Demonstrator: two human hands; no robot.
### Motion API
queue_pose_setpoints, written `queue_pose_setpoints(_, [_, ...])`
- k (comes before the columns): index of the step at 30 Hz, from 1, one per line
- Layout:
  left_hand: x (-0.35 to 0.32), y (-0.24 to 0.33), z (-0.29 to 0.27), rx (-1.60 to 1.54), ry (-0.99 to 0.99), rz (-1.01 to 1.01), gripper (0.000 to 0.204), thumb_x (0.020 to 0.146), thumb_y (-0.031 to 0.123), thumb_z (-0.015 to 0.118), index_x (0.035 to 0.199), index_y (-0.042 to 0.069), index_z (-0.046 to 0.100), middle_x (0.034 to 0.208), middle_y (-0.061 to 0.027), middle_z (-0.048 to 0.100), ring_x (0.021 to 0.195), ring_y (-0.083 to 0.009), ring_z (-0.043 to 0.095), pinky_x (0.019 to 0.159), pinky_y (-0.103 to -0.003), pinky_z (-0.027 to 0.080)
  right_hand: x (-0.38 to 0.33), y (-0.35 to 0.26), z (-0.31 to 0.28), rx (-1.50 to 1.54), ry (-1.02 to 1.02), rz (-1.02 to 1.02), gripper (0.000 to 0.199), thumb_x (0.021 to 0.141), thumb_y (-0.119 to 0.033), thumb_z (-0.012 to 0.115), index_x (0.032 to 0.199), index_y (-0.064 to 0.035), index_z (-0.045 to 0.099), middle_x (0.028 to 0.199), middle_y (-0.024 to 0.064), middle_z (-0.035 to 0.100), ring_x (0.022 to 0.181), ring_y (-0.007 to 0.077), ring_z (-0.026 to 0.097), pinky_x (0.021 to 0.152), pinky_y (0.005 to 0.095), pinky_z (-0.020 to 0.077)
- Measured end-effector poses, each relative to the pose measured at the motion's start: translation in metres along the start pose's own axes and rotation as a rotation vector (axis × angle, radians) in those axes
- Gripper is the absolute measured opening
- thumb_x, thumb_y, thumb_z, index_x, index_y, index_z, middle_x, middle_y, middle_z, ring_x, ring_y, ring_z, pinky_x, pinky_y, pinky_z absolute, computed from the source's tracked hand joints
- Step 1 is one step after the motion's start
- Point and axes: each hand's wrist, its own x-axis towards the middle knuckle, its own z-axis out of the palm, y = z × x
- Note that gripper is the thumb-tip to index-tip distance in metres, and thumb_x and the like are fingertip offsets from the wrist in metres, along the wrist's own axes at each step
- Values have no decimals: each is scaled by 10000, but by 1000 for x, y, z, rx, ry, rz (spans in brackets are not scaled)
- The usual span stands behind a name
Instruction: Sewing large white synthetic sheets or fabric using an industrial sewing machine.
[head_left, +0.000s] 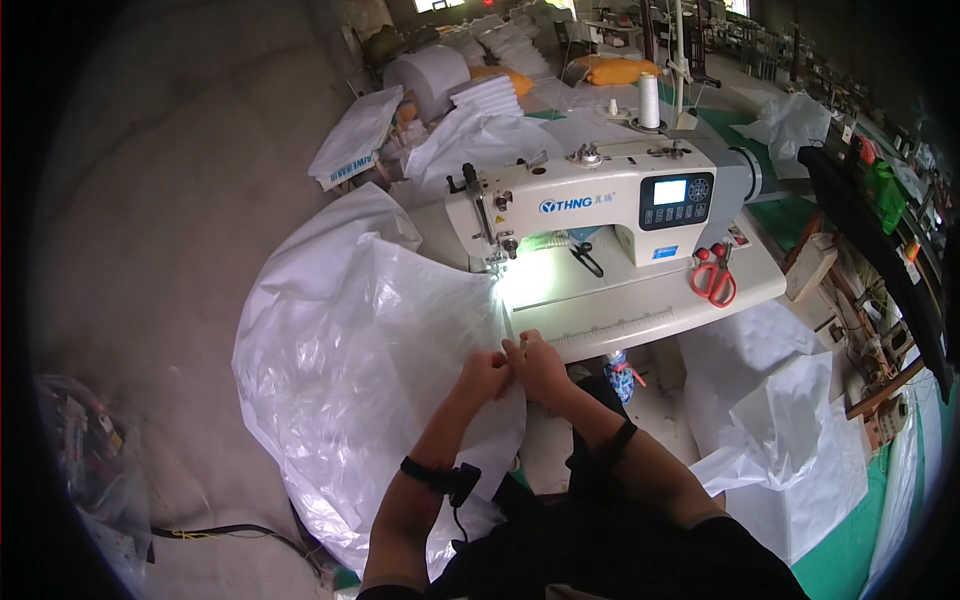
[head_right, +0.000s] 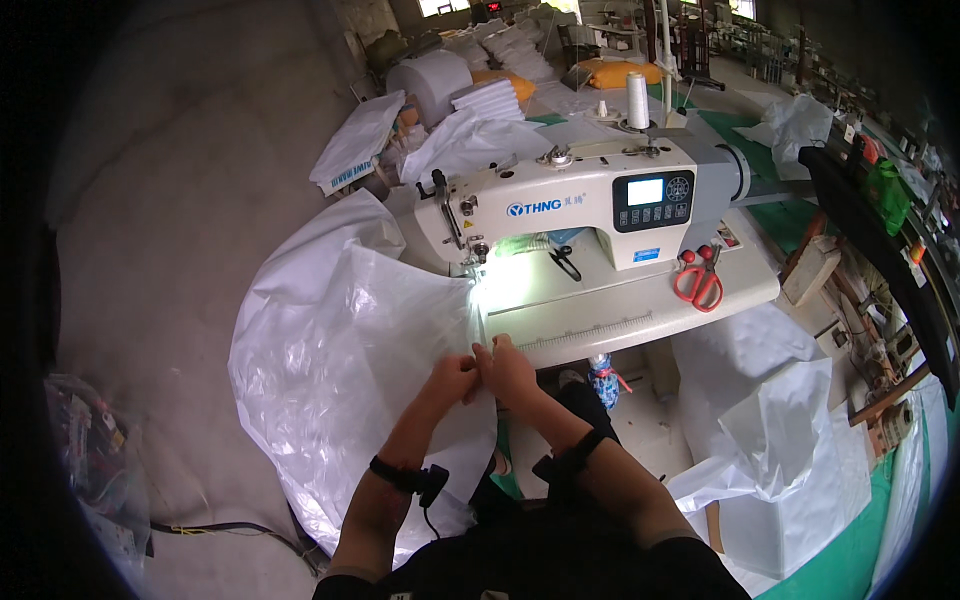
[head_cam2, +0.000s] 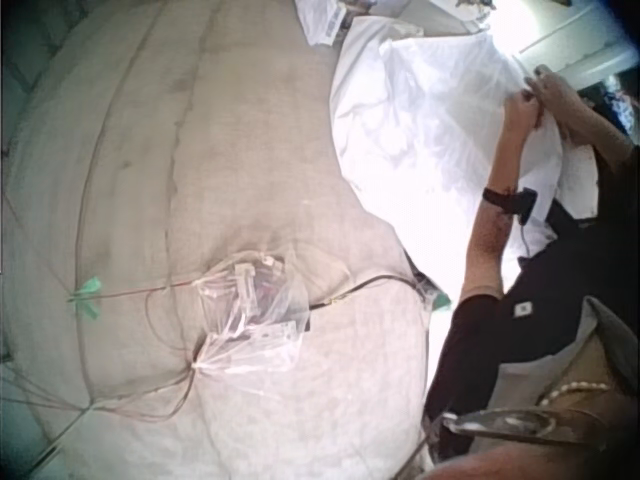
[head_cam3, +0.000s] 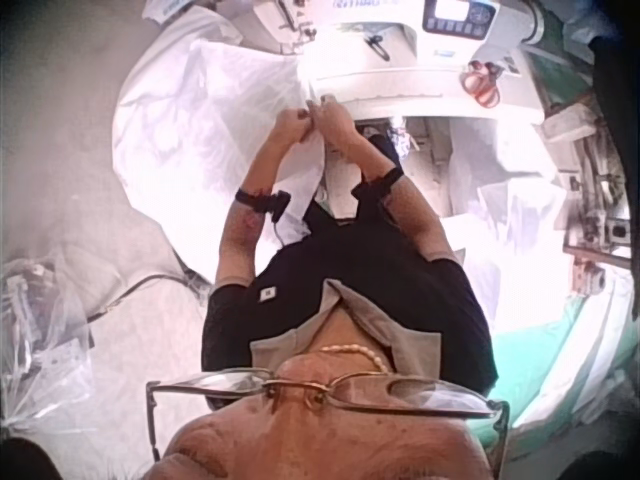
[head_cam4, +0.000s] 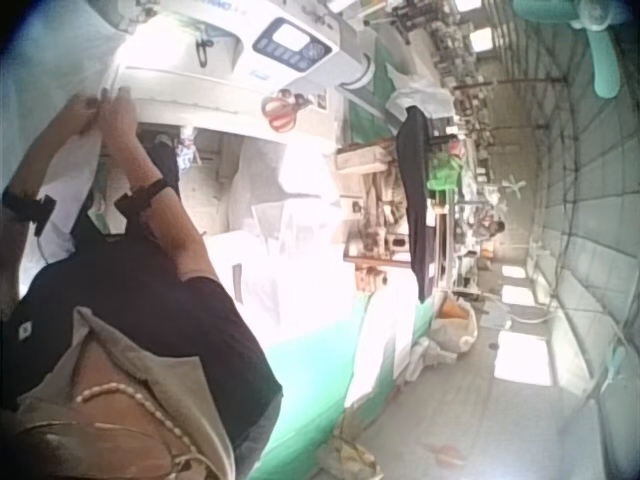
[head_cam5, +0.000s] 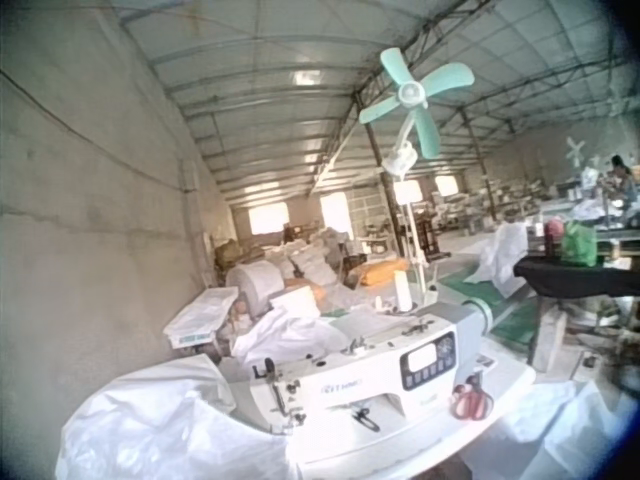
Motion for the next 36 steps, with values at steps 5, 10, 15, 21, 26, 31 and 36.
queue_pose_setpoints(5, [35,-1,-42,529,420,442,193,874,125,581,1002,15,676,823,-151,679,753,-335,660,710,-381,530,30,-22,6,-314,66,-64,576,906,-402,584,1183,90,474,925,253,660,851,402,669,760,473,523])
queue_pose_setpoints(10, [100,-12,-54,636,415,724,305,852,86,542,1130,112,664,1126,-115,624,1041,-323,588,897,-401,476,47,-29,26,-491,155,-99,476,876,-241,589,1183,98,459,894,210,675,824,354,687,717,434,541])
queue_pose_setpoints(15, [98,-16,-27,940,437,520,355,839,110,556,1141,250,679,1242,-42,583,1156,-282,530,937,-432,443,50,-21,18,-486,28,-103,358,887,-136,529,1162,91,502,863,188,692,799,329,696,684,421,546])
queue_pose_setpoints(21, [57,-15,-40,983,323,729,304,845,107,561,1091,214,704,1198,-56,612,1097,-289,565,925,-436,451,46,-23,12,-620,-62,-178,257,907,-108,481,1092,37,588,867,157,702,800,313,698,674,415,545])
queue_pose_setpoints(26, [-4,-31,-40,750,468,755,248,840,60,549,1039,78,695,1106,-118,650,1045,-318,595,906,-427,466,62,-23,23,-761,-23,-186,255,925,-137,467,1080,13,601,854,150,703,789,297,701,654,401,547])
queue_pose_setpoints(31, [-59,-34,-20,644,471,664,247,828,25,562,1058,36,653,1076,-133,650,1025,-330,595,897,-439,473,88,-26,24,-671,-24,-204,250,910,-138,481,1032,35,615,857,170,698,789,311,699,670,426,545])
queue_pose_setpoints(36, [-103,-45,-1,535,433,589,252,846,33,573,1093,29,627,1047,-157,646,933,-362,619,814,-447,508,47,-3,31,-276,87,-78,239,842,-180,585,928,39,627,856,206,685,792,349,688,690,417,538])
